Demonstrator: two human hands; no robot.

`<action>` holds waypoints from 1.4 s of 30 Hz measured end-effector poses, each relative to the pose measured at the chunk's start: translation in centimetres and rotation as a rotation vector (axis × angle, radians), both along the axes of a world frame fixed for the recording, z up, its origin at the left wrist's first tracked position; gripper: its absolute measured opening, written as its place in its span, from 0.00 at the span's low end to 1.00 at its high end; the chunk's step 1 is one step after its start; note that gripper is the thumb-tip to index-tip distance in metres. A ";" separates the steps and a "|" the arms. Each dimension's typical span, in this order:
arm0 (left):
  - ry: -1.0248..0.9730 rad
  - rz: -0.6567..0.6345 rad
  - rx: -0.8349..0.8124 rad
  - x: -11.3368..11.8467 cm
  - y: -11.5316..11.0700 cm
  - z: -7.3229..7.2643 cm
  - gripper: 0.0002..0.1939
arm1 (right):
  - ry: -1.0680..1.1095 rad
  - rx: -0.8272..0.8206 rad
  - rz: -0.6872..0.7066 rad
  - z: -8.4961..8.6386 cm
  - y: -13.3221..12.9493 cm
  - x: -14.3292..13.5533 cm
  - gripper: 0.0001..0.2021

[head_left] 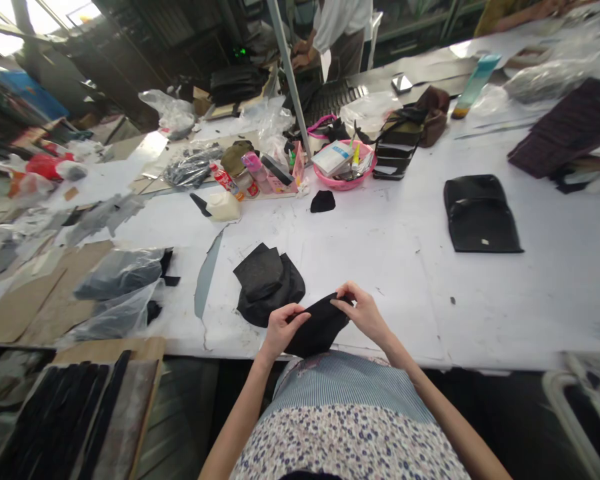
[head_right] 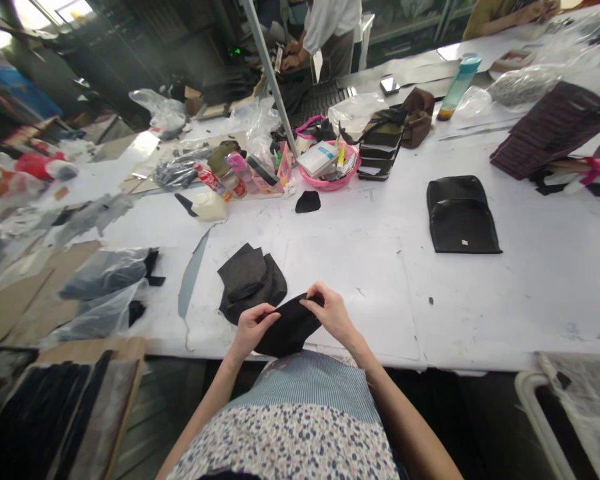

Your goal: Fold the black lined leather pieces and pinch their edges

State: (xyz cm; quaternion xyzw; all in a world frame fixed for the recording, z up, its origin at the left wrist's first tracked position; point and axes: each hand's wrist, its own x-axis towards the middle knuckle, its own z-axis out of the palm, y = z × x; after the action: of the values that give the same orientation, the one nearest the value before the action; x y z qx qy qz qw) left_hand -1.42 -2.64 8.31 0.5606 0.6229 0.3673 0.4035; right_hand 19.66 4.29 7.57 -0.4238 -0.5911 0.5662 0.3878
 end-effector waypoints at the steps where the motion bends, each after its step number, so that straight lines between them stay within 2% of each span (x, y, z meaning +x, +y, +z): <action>1: -0.051 -0.009 -0.042 -0.1 0.0 0.1 0.12 | 0.024 -0.024 0.020 -0.2 0.2 0.1 0.10; 7: -0.323 0.007 -0.263 -0.4 -0.2 0.4 0.12 | 0.152 -0.191 0.080 -1.1 0.7 0.4 0.11; 13: -0.371 0.084 -0.311 -0.9 -0.6 0.5 0.14 | 0.138 -0.217 0.107 -0.1 0.4 0.2 0.09; 17: -0.311 0.047 -0.303 -1.5 -0.9 0.6 0.14 | 0.090 -0.214 0.097 0.8 0.3 0.0 0.09; 21: -0.104 -0.019 -0.188 -1.5 -1.1 2.1 0.14 | 0.063 -0.163 0.117 1.6 -0.2 -0.4 0.08; 25: 0.125 -0.116 -0.049 0.5 -1.1 3.8 0.10 | 0.027 -0.107 0.180 2.2 -0.7 -1.0 0.07; 29: 0.171 -0.032 0.036 3.1 -1.2 3.6 0.09 | 0.001 -0.064 0.217 2.6 -0.9 -1.4 0.07; 34: 0.018 0.029 0.015 4.2 -1.6 2.7 0.12 | -0.027 -0.046 0.215 2.6 -1.0 -0.8 0.09; 42: -0.310 0.220 -0.098 4.6 -1.2 2.8 0.22 | -0.030 0.129 0.247 3.0 -1.6 -0.3 0.05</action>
State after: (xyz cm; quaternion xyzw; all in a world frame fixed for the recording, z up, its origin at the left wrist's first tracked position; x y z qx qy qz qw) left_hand 3.14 -3.82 11.15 0.4057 0.6278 0.4605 0.4787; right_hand 19.39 2.72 10.61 -0.3304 -0.6796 0.5642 0.3327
